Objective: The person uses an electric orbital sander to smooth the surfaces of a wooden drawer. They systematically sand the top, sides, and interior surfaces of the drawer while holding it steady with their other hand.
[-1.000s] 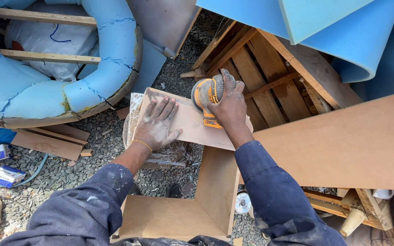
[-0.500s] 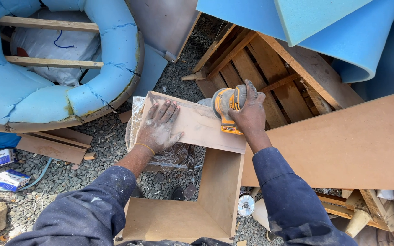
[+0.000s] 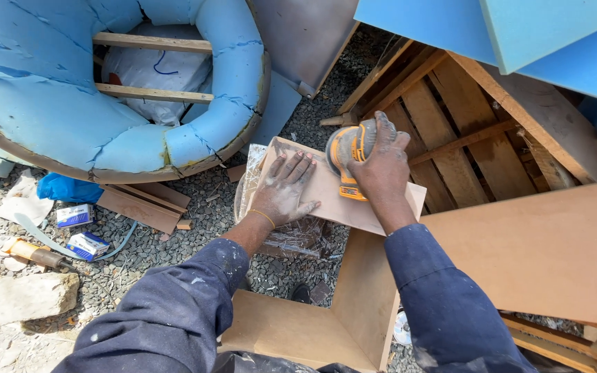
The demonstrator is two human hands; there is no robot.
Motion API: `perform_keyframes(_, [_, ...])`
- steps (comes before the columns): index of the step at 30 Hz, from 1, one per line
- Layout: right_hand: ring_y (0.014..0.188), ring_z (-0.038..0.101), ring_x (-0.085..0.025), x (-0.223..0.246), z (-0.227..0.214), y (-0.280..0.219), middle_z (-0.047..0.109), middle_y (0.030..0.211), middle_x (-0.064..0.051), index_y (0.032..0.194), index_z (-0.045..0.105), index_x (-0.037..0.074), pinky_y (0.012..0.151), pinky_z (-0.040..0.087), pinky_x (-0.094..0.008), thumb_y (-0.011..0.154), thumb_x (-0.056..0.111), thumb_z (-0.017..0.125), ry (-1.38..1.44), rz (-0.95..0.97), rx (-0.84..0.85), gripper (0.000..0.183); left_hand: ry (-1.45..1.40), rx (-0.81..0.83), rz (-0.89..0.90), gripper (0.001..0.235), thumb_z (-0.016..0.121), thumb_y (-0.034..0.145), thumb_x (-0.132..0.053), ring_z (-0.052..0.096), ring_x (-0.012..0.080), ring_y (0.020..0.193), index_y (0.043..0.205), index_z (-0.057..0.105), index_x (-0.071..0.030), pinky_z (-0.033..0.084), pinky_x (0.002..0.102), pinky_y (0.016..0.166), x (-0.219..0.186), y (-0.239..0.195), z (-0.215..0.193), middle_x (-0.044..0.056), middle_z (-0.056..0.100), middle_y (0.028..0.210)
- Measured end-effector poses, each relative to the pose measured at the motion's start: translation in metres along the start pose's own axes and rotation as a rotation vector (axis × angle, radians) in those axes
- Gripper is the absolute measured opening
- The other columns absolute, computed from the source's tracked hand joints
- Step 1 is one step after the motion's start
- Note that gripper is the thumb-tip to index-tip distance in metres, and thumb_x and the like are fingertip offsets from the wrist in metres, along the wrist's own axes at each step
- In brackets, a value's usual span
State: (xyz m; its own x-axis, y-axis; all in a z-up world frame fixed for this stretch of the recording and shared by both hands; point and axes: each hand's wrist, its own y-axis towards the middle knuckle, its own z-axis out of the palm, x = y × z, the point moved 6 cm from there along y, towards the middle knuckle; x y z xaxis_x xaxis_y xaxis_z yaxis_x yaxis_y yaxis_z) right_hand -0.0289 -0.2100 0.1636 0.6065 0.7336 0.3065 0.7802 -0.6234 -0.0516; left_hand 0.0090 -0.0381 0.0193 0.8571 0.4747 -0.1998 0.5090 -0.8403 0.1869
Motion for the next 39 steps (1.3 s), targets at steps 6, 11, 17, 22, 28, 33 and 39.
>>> perform_keyframes(6, [0.109, 0.066, -0.052, -0.033, 0.002, -0.006, 0.045, 0.121, -0.018, 0.156, 0.035, 0.023, 0.09, 0.058, -0.061, 0.07, 0.019, 0.084, -0.005, 0.066, -0.018, 0.099, 0.027, -0.023, 0.021, 0.092, 0.061, 0.082, -0.067, 0.036, 0.0264, 0.15, 0.153, 0.046, -0.01, 0.023, 0.049, 0.123, -0.002, 0.0, -0.006, 0.012, 0.045, 0.158])
perform_keyframes(11, [0.11, 0.063, -0.056, -0.1, -0.019, -0.017, 0.044, 0.126, -0.022, 0.159, 0.031, 0.025, 0.094, 0.054, -0.066, 0.071, 0.014, 0.084, 0.027, 0.231, -0.036, 0.104, 0.039, 0.033, 0.005, 0.093, 0.054, 0.087, -0.071, 0.029, 0.0263, 0.153, 0.157, 0.039, -0.011, 0.02, 0.051, 0.124, 0.001, -0.001, -0.001, 0.011, 0.037, 0.162])
perform_keyframes(17, [0.114, 0.063, -0.053, -0.193, -0.03, -0.031, 0.044, 0.127, -0.022, 0.159, 0.032, 0.025, 0.099, 0.053, -0.058, 0.07, 0.014, 0.083, 0.027, 0.36, -0.033, 0.103, 0.047, 0.054, 0.004, 0.091, 0.053, 0.088, -0.068, 0.026, 0.0264, 0.154, 0.158, 0.036, -0.011, 0.019, 0.051, 0.125, -0.002, 0.0, 0.001, 0.011, 0.034, 0.164])
perform_keyframes(22, [0.116, 0.06, -0.057, -0.171, -0.039, -0.048, 0.043, 0.128, -0.024, 0.159, 0.031, 0.021, 0.1, 0.052, -0.061, 0.073, 0.012, 0.082, 0.063, 0.339, -0.013, 0.101, 0.061, 0.081, 0.002, 0.091, 0.051, 0.09, -0.069, 0.025, 0.027, 0.154, 0.159, 0.035, -0.011, 0.018, 0.052, 0.125, -0.002, -0.001, -0.002, 0.012, 0.034, 0.164])
perform_keyframes(28, [0.113, 0.061, -0.057, -0.135, -0.025, -0.047, 0.043, 0.126, -0.024, 0.158, 0.033, 0.023, 0.098, 0.054, -0.062, 0.07, 0.014, 0.082, 0.052, 0.232, -0.023, 0.102, 0.043, 0.126, -0.012, 0.091, 0.047, 0.093, -0.071, 0.021, 0.0266, 0.155, 0.16, 0.032, -0.012, 0.014, 0.052, 0.126, 0.0, 0.0, -0.004, 0.011, 0.031, 0.165])
perform_keyframes(33, [0.111, 0.063, -0.055, -0.116, -0.012, -0.048, 0.044, 0.124, -0.021, 0.157, 0.035, 0.025, 0.095, 0.056, -0.059, 0.067, 0.016, 0.082, 0.053, 0.175, -0.009, 0.102, 0.029, 0.144, -0.023, 0.093, 0.047, 0.092, -0.072, 0.02, 0.0262, 0.156, 0.161, 0.03, -0.012, 0.014, 0.052, 0.127, 0.002, 0.0, 0.003, 0.011, 0.03, 0.165])
perform_keyframes(39, [0.111, 0.063, -0.055, -0.074, -0.008, -0.045, 0.044, 0.123, -0.019, 0.156, 0.035, 0.025, 0.094, 0.056, -0.061, 0.069, 0.018, 0.081, 0.037, 0.11, 0.048, 0.099, 0.055, 0.098, -0.06, 0.096, 0.057, 0.085, -0.073, 0.023, 0.023, 0.155, 0.158, 0.038, -0.013, 0.012, 0.046, 0.128, 0.005, 0.003, 0.006, 0.008, 0.035, 0.163])
